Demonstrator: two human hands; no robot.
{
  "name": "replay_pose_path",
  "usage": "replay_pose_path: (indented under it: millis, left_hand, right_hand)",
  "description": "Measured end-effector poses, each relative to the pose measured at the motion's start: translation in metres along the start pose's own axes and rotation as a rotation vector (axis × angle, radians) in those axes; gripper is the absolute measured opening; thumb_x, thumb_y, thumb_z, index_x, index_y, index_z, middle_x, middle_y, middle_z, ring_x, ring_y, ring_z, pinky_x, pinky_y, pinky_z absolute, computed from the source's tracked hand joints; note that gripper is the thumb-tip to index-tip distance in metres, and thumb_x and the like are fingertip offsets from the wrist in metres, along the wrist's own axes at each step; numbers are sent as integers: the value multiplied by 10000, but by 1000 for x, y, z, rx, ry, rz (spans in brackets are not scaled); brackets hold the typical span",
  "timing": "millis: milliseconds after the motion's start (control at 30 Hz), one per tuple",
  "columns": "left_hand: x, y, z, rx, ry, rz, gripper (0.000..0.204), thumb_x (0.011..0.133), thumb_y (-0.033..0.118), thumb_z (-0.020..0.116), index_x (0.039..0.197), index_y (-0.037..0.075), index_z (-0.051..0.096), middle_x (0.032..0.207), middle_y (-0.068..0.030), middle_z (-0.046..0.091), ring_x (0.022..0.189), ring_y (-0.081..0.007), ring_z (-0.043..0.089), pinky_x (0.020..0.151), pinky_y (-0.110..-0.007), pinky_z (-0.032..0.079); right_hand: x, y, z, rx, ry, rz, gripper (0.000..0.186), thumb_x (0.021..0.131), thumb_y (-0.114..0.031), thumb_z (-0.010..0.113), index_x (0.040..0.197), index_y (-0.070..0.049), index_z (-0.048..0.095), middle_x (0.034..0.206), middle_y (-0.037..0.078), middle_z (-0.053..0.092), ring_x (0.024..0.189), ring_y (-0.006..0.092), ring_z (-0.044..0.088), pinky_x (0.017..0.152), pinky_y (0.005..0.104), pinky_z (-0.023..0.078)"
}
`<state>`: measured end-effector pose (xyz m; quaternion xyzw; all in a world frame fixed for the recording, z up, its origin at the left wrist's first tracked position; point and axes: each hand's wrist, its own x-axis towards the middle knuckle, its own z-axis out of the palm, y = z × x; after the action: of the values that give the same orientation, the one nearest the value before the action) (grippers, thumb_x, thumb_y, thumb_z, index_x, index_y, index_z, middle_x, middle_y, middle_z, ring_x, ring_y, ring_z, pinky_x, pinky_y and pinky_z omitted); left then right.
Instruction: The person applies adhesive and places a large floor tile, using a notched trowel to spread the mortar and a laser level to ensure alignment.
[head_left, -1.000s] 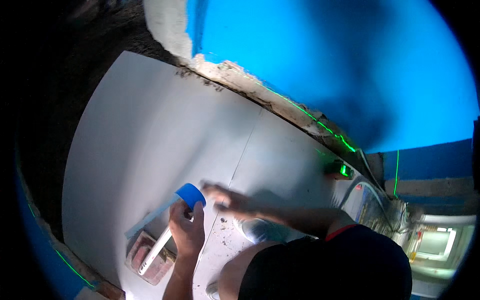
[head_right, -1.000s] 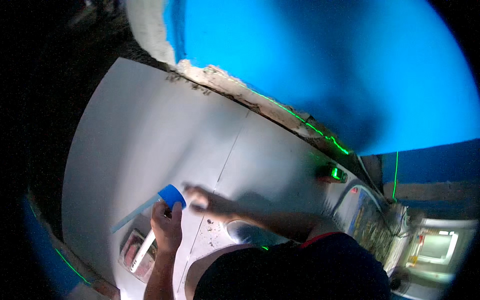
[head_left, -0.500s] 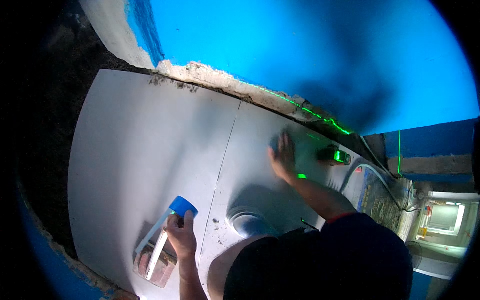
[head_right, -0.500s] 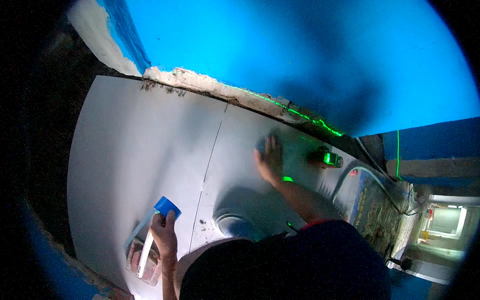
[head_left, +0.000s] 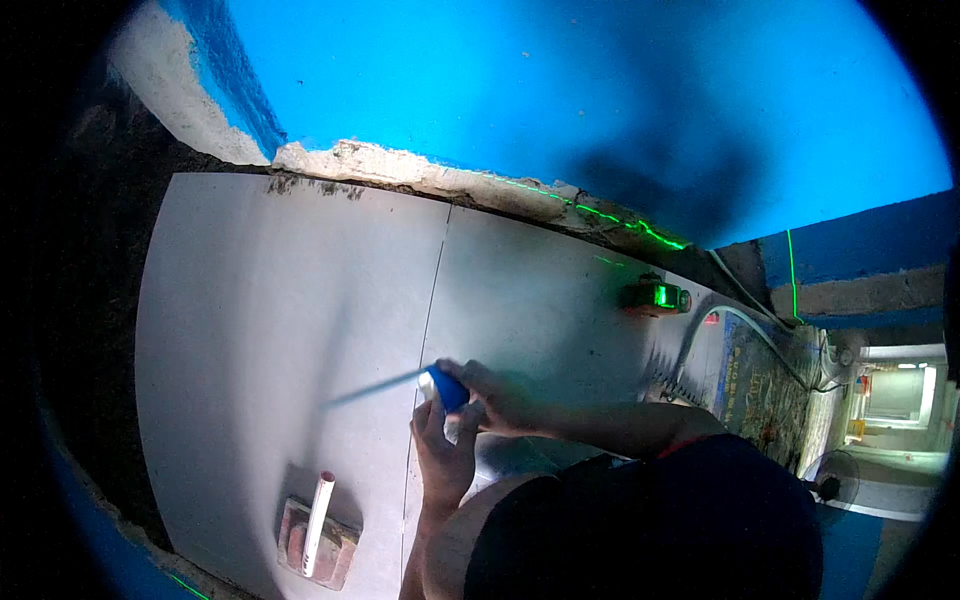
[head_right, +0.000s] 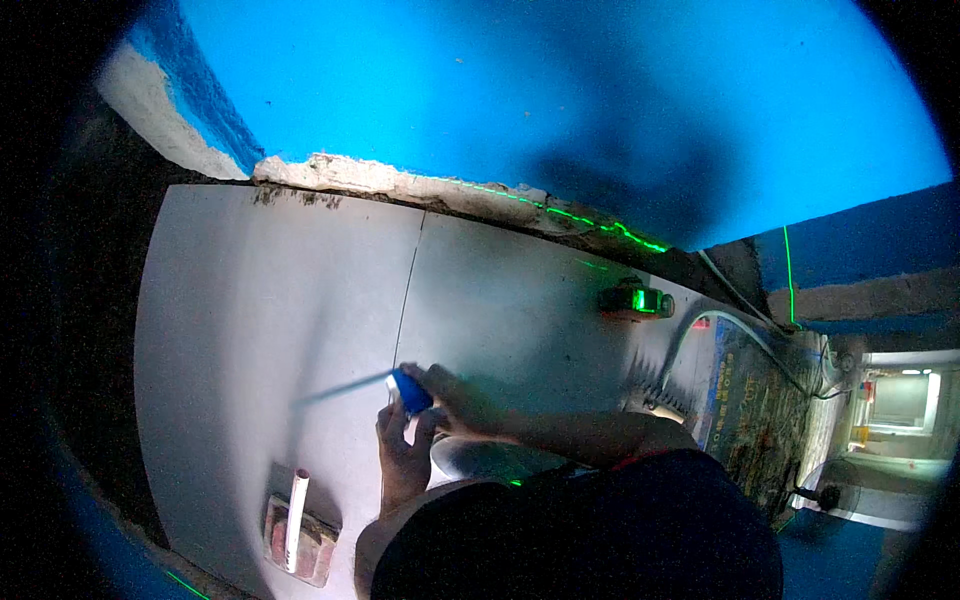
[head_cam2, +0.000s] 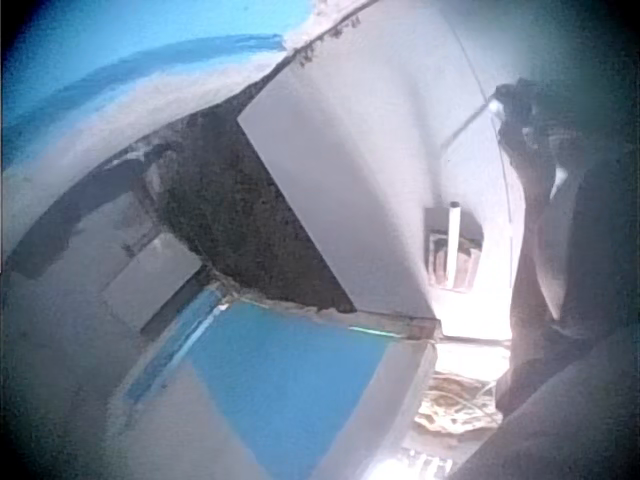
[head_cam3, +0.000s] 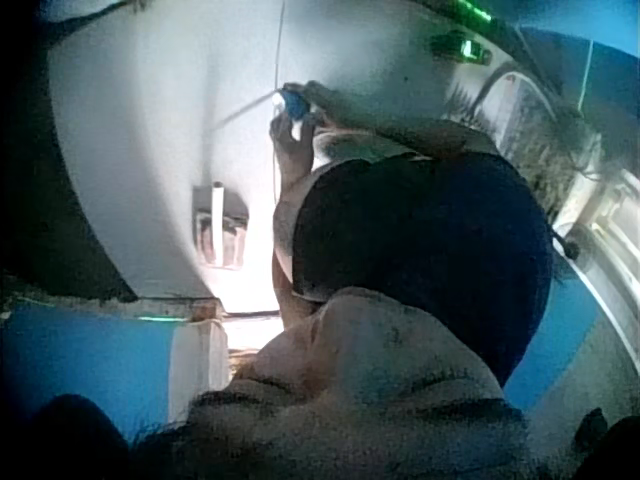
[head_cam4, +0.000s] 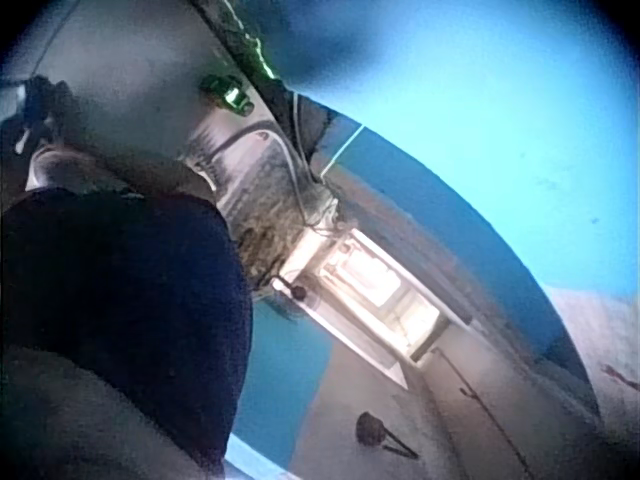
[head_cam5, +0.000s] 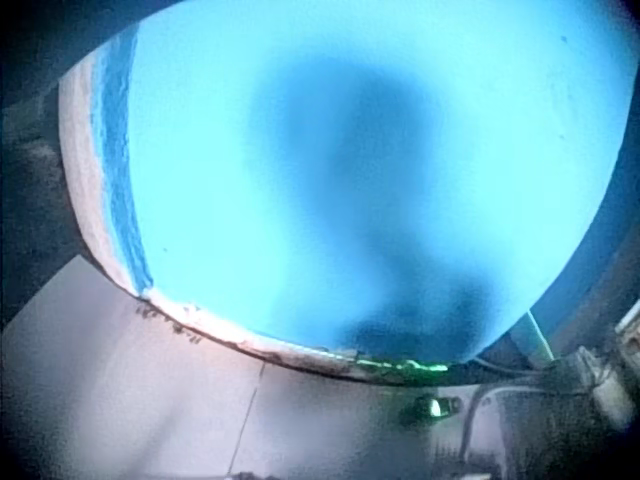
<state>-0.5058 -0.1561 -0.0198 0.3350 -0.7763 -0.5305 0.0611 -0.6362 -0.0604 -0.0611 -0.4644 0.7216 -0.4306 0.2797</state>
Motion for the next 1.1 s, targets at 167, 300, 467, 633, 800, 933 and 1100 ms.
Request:
replay_pose_path:
  millis: [167, 300, 467, 633, 800, 933, 1100]
  left_hand:
    - [10, 10, 7, -312, -394, 56, 570, 905, 93, 674, 1435, 30, 474, 1528, -217, 360, 1426, -320, 355, 1137, -426, 359]
    - [20, 26, 22, -348, -354, 50, 522, 911, 148, 676, 1385, 2, 515, 1430, -227, 479, 1368, -331, 436, 1137, -419, 358]
    - [15, 25, 7, -402, -347, -4, 439, 903, 128, 683, 1311, -2, 582, 1313, -214, 588, 1249, -313, 559, 1062, -384, 433]
    - [6, -15, 3, -364, -280, -47, 392, 889, 85, 685, 1265, 2, 613, 1250, -185, 636, 1175, -274, 611, 1000, -360, 477]
    - [2, -37, 8, -381, -195, -98, 326, 881, 90, 703, 1189, 0, 648, 1191, -163, 671, 1135, -262, 634, 994, -358, 479]
    - [2, -50, -11, -273, -179, -131, 292, 954, 144, 647, 1220, 25, 638, 1204, -117, 680, 1163, -231, 614, 1033, -396, 444]
    - [8, -51, -13, -309, -155, -146, 302, 957, 149, 647, 1218, -1, 631, 1220, -135, 666, 1173, -236, 608, 1033, -410, 449]
  right_hand:
    - [16, 39, -31, 725, 19, 483, 660, 887, -284, 705, 1428, -62, 398, 1150, 147, 544, 1077, 253, 576, 911, 407, 513]
    - [38, 36, -50, 967, 118, 616, 538, 892, -280, 686, 1337, -49, 490, 1196, 132, 555, 1095, 234, 588, 925, 404, 512]
    - [69, 103, -93, 1502, 327, 581, 374, 923, -271, 651, 1186, -10, 601, 1077, 112, 672, 976, 223, 667, 898, 385, 562]
    - [88, 157, -110, 1443, 300, 597, 283, 940, -289, 621, 1091, -52, 660, 1001, 86, 705, 882, 203, 680, 812, 347, 572]
    - [65, 193, -125, 1027, 454, 635, 341, 942, -370, 612, 1029, -46, 674, 940, 71, 711, 850, 229, 680, 760, 394, 558]
    - [79, 100, -110, -308, 558, 556, 479, 942, -442, 607, 1100, 10, 598, 1071, 173, 647, 941, 358, 653, 807, 470, 540]
    - [54, 96, -84, -489, 203, 679, 554, 939, -363, 614, 1338, -10, 461, 1259, 241, 521, 1058, 434, 590, 930, 479, 485]
